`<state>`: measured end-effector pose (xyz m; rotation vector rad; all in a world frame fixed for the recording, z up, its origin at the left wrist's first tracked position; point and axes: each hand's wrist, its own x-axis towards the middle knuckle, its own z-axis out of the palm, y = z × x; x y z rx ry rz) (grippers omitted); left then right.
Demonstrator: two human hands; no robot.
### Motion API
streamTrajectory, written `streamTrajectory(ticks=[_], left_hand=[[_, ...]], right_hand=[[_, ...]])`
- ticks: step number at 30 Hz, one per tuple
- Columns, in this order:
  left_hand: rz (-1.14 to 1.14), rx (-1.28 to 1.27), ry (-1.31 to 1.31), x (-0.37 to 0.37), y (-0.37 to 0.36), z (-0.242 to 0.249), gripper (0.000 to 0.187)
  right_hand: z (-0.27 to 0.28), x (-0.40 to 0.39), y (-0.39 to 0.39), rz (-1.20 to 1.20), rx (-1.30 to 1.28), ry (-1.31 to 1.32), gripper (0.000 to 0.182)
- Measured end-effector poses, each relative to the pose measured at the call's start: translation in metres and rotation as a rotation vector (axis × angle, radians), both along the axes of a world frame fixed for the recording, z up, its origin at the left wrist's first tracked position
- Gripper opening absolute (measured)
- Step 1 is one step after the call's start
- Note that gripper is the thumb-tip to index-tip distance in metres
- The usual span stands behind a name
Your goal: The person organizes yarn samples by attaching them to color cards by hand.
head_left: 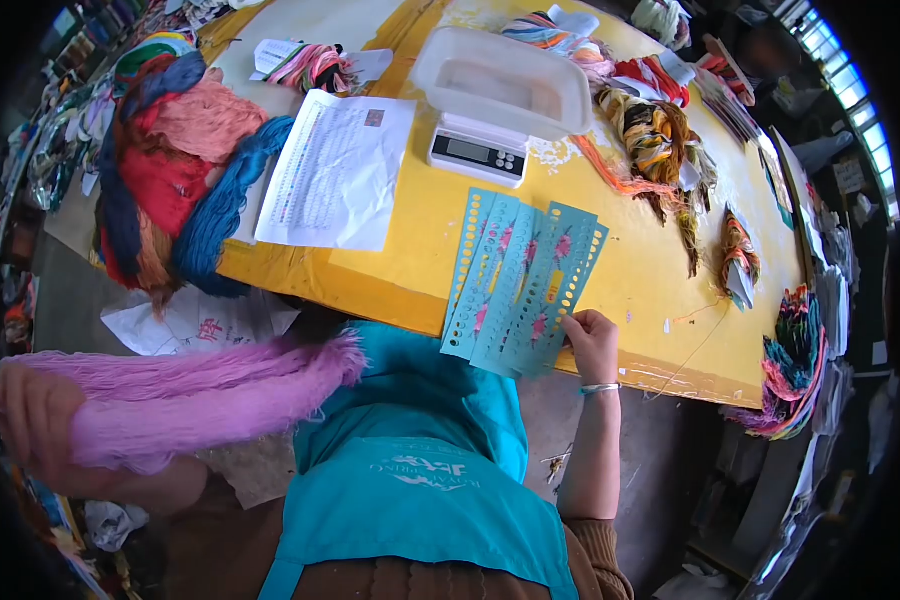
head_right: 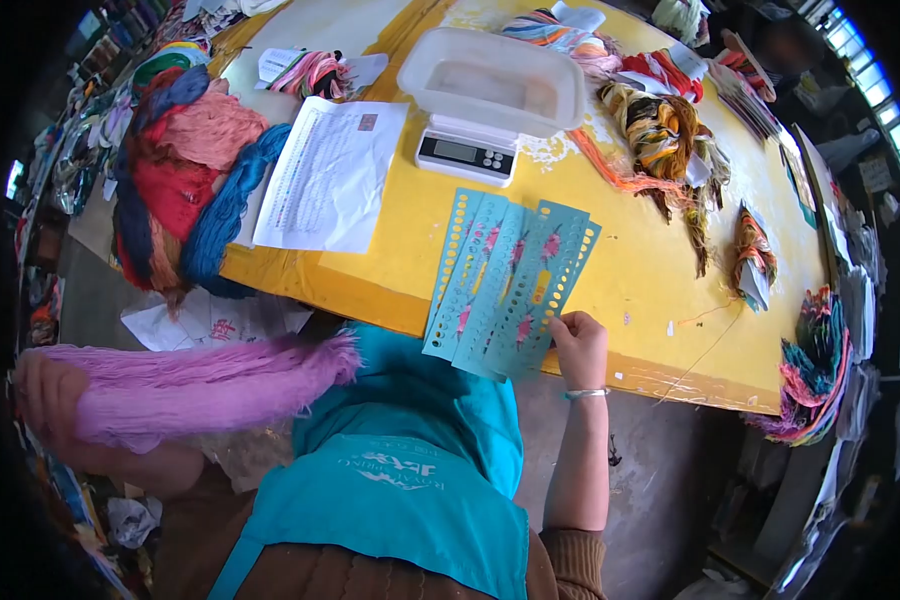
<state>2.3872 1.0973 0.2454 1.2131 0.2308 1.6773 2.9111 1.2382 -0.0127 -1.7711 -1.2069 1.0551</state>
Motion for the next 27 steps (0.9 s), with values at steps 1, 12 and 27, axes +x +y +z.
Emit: streamTrajectory(ticks=[1, 12, 27], left_hand=[[0.41, -0.145, -0.188, -0.009, -0.011, 0.005, 0.023], [0.31, -0.508, 0.176, 0.061, 0.05, -0.051, 0.025], [-0.274, -0.762, -0.067, 0.15, 0.09, -0.144, 0.068]], right_hand=[[-0.001, 0.003, 0.0, 0.011, 0.025, -0.065, 0.018], [0.055, 0.003, -0.012, 0.077, 0.077, -0.007, 0.018], [0.082, -0.062, -0.016, 0.098, 0.277, -0.151, 0.008]])
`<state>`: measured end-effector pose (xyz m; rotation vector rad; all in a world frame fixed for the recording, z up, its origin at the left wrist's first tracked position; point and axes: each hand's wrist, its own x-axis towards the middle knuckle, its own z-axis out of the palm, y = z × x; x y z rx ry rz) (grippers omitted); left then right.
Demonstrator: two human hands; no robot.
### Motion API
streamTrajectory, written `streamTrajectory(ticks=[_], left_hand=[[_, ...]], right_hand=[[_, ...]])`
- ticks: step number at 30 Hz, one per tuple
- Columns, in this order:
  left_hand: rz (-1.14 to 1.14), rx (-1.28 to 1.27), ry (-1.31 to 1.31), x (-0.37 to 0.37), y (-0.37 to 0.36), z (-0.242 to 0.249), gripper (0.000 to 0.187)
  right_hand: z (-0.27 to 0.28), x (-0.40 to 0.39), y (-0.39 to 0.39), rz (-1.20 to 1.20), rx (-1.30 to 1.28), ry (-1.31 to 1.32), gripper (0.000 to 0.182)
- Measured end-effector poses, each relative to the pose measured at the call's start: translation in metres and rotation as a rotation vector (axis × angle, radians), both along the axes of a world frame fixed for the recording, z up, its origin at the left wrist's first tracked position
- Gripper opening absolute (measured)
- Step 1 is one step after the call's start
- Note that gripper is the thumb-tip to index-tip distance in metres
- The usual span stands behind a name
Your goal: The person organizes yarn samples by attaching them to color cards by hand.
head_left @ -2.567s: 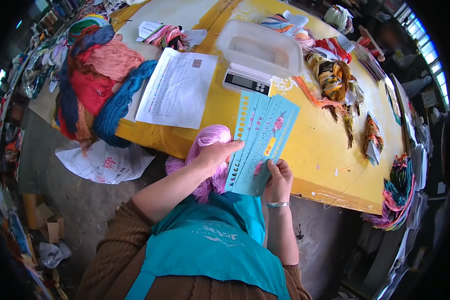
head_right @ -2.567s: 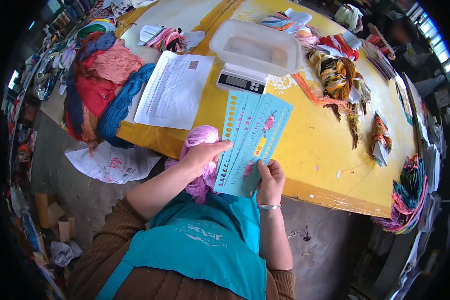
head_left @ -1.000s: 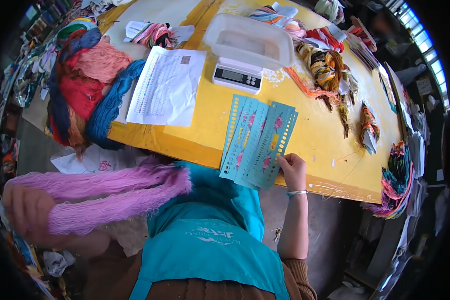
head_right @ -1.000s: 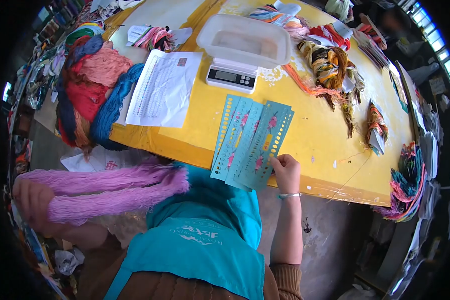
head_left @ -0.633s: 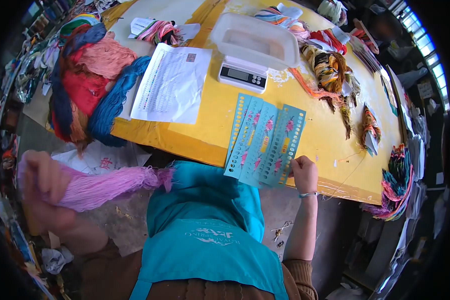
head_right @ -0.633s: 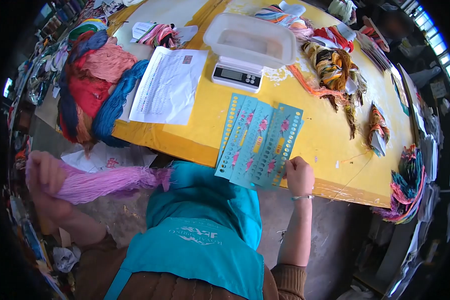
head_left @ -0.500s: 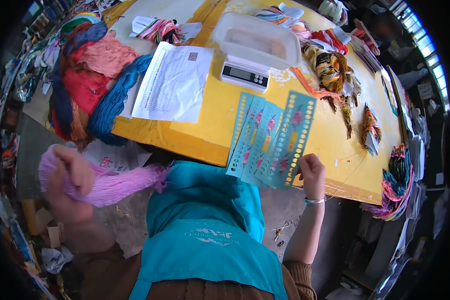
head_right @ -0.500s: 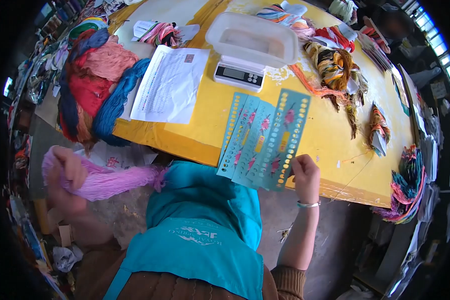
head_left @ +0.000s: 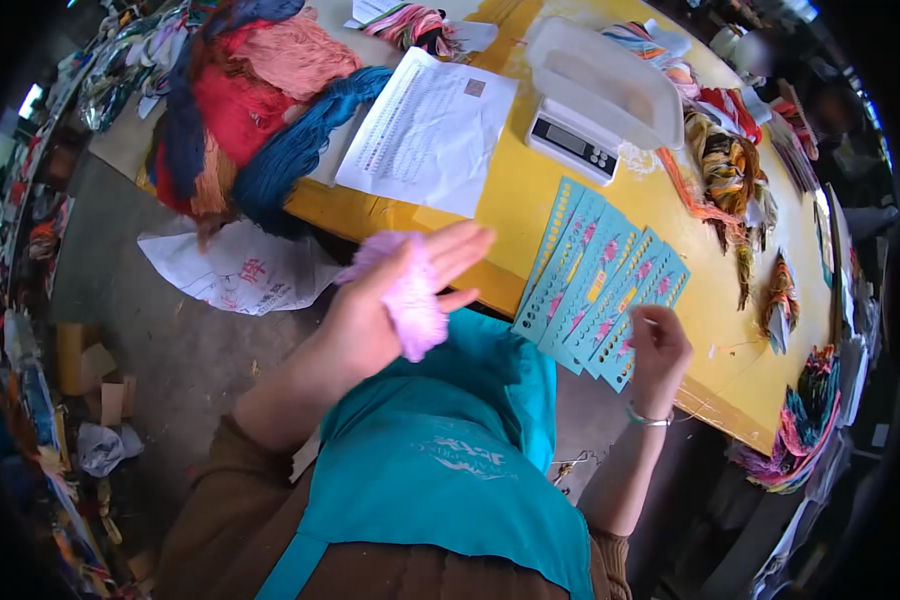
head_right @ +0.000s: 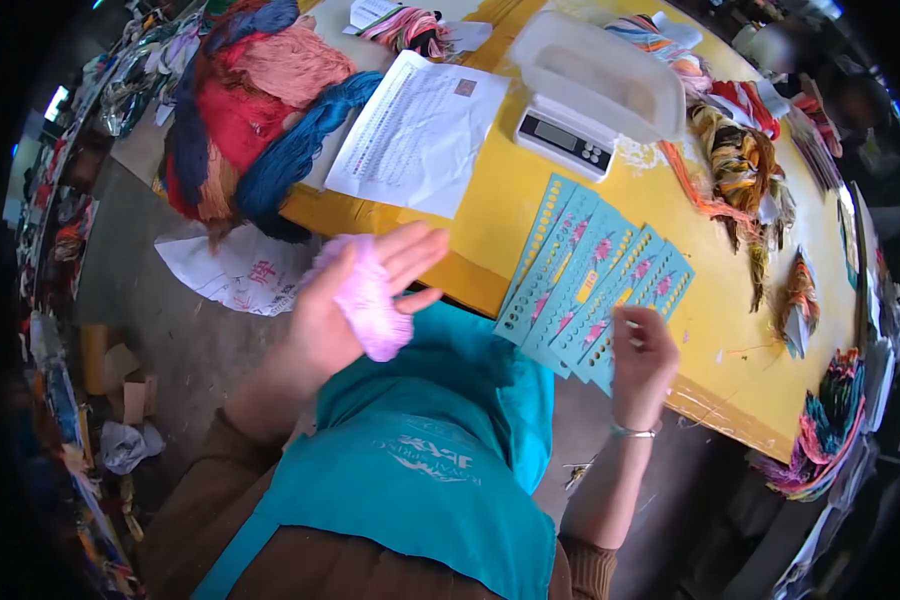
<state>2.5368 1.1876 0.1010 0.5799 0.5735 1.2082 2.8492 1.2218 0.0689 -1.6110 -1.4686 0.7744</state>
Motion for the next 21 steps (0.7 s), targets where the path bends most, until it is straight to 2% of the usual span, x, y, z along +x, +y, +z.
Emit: streamTrajectory(ticks=[2, 5, 7, 8, 10, 12, 14, 19, 21], left_hand=[[-0.06, -0.043, -0.025, 0.017, 0.008, -0.004, 0.067], [-0.075, -0.087, -0.11, 0.034, 0.012, -0.015, 0.067], [-0.216, 0.059, -0.099, 0.034, 0.016, -0.029, 0.068], [-0.247, 0.028, -0.136, 0.035, 0.016, -0.034, 0.068], [-0.251, 0.012, -0.101, 0.036, 0.014, -0.041, 0.067], [-0.256, -0.004, -0.07, 0.034, 0.014, -0.042, 0.065], [-0.226, -0.015, -0.05, 0.032, 0.014, -0.042, 0.061], [-0.15, -0.098, -0.129, 0.032, 0.015, -0.046, 0.05], [-0.044, -0.163, -0.029, 0.036, 0.014, -0.05, 0.044]], right_hand=[[0.021, -0.049, -0.009, 0.234, -0.154, 0.357, 0.009], [0.023, -0.102, -0.013, 0.353, -0.236, 0.583, 0.014], [0.017, -0.116, -0.01, 0.416, -0.305, 0.692, 0.015], [0.012, -0.118, -0.01, 0.456, -0.344, 0.715, 0.016], [0.001, -0.12, -0.012, 0.456, -0.357, 0.781, 0.014], [-0.001, -0.116, -0.013, 0.386, -0.469, 0.907, 0.009], [-0.009, -0.11, -0.014, 0.308, -0.475, 1.082, 0.007], [-0.012, -0.109, -0.016, 0.256, -0.432, 1.149, 0.009], [-0.019, -0.109, -0.017, 0.275, -0.384, 1.027, 0.01]])
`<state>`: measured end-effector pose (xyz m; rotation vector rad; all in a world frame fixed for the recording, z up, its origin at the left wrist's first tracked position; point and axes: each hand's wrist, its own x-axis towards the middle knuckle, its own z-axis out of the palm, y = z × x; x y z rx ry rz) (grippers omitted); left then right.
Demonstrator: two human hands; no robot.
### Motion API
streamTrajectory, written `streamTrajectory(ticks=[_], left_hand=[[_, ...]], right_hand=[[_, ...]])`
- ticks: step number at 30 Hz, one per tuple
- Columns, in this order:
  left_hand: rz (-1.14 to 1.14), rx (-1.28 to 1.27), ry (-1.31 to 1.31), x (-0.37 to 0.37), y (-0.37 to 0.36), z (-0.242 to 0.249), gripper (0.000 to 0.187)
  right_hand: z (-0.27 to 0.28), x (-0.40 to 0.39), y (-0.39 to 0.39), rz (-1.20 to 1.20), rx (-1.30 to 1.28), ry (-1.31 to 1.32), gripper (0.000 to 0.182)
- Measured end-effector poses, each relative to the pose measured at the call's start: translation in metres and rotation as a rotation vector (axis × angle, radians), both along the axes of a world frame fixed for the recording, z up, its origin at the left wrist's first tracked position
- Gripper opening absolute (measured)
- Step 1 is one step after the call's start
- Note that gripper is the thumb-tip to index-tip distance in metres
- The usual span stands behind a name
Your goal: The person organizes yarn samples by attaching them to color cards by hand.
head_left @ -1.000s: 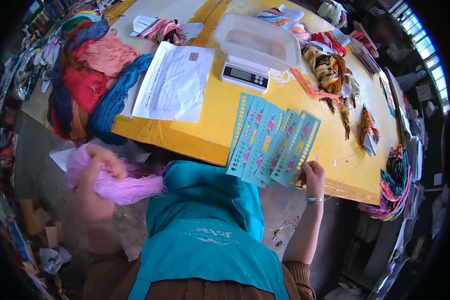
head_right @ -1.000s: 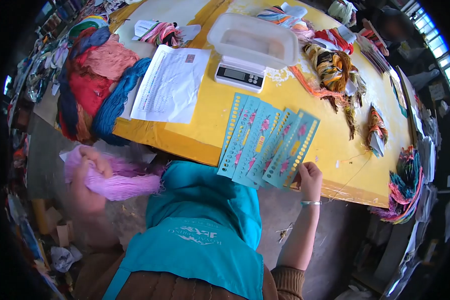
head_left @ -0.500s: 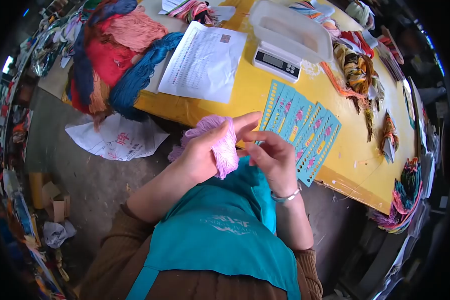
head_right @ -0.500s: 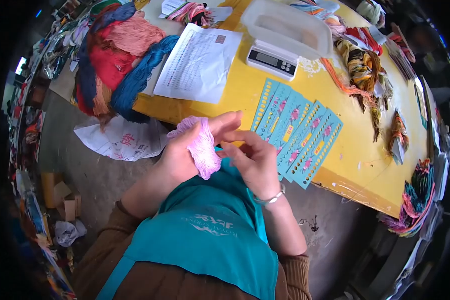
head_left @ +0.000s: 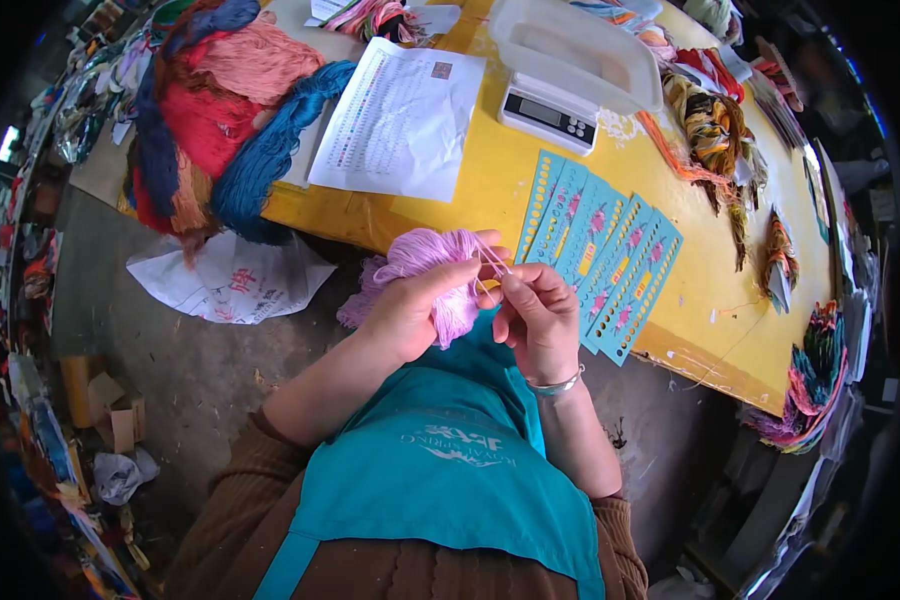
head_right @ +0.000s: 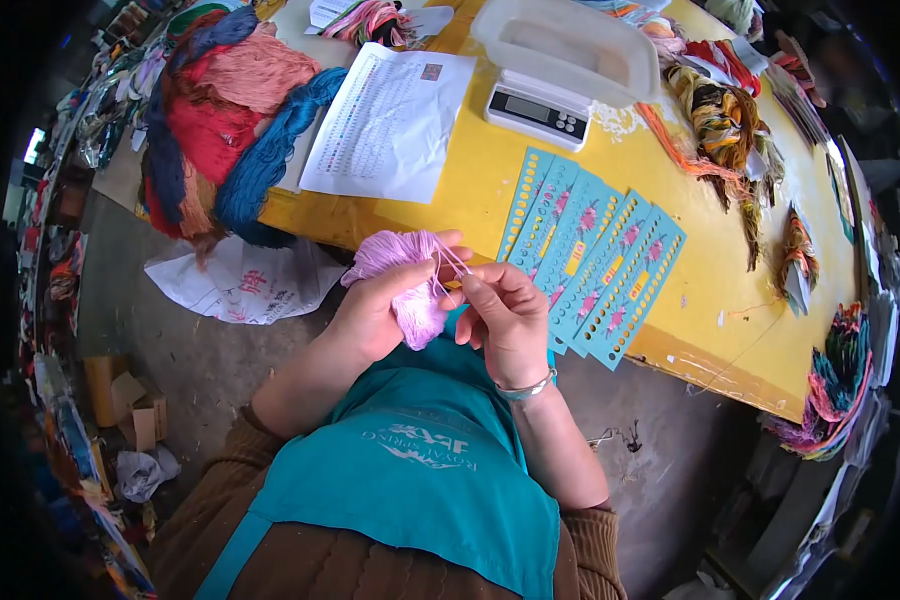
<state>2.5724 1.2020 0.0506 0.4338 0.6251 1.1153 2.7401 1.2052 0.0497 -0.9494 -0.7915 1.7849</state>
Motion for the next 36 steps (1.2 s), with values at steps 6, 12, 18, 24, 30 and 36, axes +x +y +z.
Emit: streamTrajectory(ticks=[6, 12, 18, 24, 30, 36], left_hand=[[0.034, 0.001, 0.164, 0.003, 0.001, 0.004, 0.048], [0.07, 0.016, 0.159, 0.007, -0.001, 0.006, 0.049], [0.093, 0.022, 0.184, 0.006, -0.002, 0.005, 0.048], [0.094, 0.029, 0.175, 0.005, -0.002, 0.006, 0.046], [0.11, 0.033, 0.197, 0.006, 0.001, 0.003, 0.045], [0.131, 0.046, 0.212, 0.006, 0.001, 0.003, 0.044]], right_hand=[[0.002, -0.006, -0.003, 0.008, 0.084, -0.095, 0.009], [0.002, -0.009, -0.005, -0.028, 0.146, -0.174, 0.007], [0.001, -0.01, -0.006, -0.017, 0.185, -0.205, 0.006], [0.002, -0.011, -0.004, -0.045, 0.089, -0.12, 0.005], [-0.001, -0.009, -0.003, -0.076, 0.002, -0.042, 0.005], [-0.001, -0.01, -0.002, -0.106, -0.042, -0.023, 0.004]])
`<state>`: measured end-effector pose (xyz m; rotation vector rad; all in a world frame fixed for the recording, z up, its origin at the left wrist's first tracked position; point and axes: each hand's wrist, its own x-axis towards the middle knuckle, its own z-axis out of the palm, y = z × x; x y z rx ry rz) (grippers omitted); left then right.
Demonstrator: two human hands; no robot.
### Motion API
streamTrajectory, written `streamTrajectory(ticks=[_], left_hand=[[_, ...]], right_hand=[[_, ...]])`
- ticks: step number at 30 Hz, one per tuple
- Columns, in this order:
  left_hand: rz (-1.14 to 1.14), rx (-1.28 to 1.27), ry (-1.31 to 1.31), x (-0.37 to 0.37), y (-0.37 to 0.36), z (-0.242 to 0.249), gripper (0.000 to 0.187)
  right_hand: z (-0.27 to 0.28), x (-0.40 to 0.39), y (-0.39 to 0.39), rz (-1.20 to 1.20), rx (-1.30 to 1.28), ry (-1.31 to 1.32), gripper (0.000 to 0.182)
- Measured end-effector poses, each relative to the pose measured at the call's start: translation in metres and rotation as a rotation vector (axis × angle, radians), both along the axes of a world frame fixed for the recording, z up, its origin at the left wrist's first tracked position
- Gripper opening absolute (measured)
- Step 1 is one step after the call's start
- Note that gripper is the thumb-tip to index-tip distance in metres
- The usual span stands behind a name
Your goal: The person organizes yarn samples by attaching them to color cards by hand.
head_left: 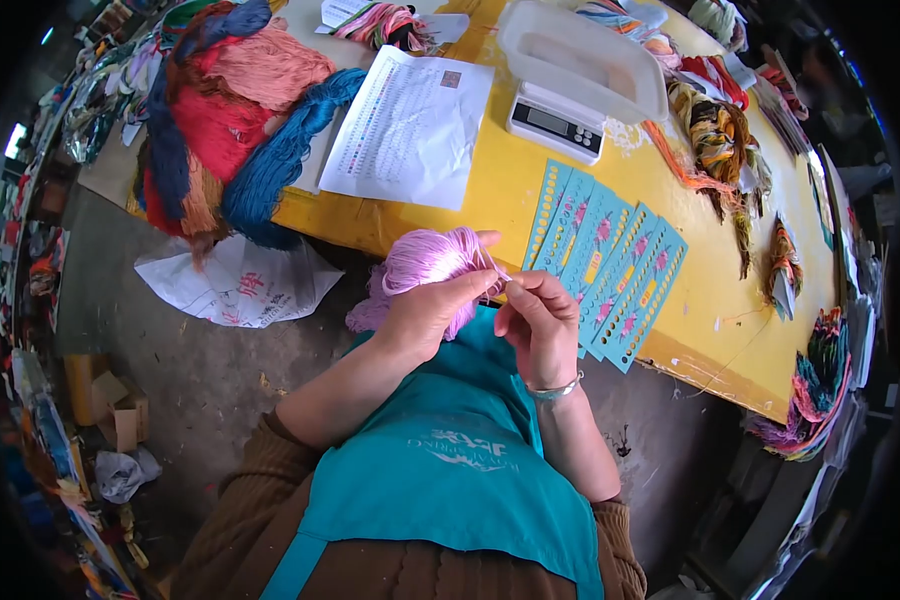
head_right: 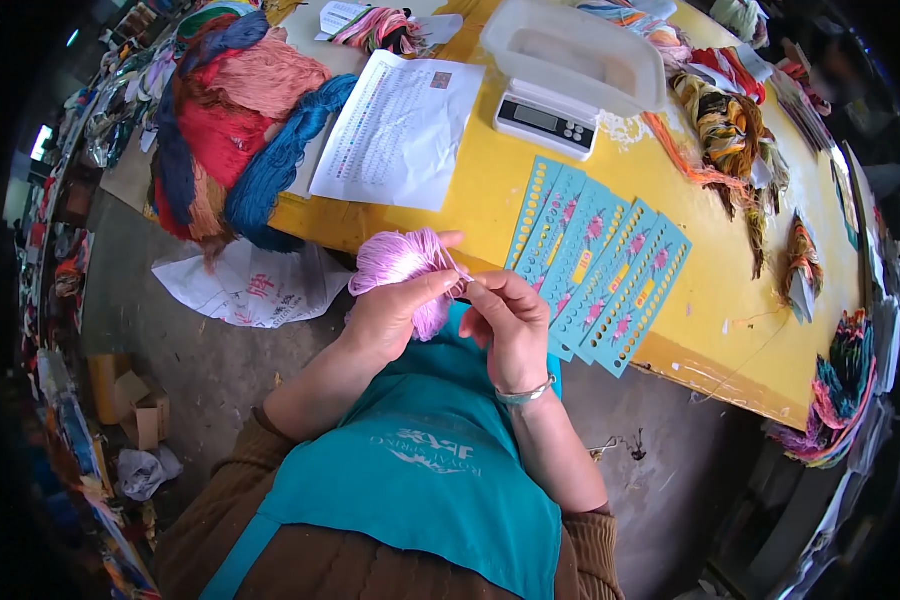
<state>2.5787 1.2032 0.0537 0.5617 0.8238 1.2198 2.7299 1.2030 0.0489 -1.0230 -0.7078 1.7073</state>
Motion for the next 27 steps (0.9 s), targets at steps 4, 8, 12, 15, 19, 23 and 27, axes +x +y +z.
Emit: streamTrajectory(ticks=[4, 8, 12, 15, 19, 23, 27], left_hand=[[-0.034, 0.022, 0.039, 0.0, 0.0, -0.003, 0.044], [-0.032, 0.039, 0.057, 0.0, 0.0, -0.002, 0.044], [-0.035, 0.041, 0.072, 0.0, 0.0, 0.001, 0.044], [-0.034, 0.035, 0.07, 0.0, 0.001, 0.0, 0.044], [-0.026, 0.054, 0.102, -0.001, 0.001, 0.0, 0.044], [-0.088, 0.08, 0.025, -0.003, 0.004, 0.003, 0.045], [-0.092, 0.043, -0.126, -0.008, 0.005, 0.007, 0.049]], right_hand=[[-0.001, 0.002, 0.001, -0.001, -0.019, 0.018, 0.004], [-0.001, 0.002, 0.001, -0.006, -0.014, 0.011, 0.005], [-0.003, 0.003, 0.002, -0.002, -0.008, 0.043, 0.004], [-0.004, 0.004, 0.003, -0.014, -0.029, 0.107, 0.005], [-0.008, 0.008, 0.007, -0.038, -0.103, 0.263, 0.008], [0.0, 0.007, 0.009, -0.06, -0.114, 0.252, 0.009], [0.003, 0.011, 0.009, 0.031, -0.033, 0.213, 0.007]])
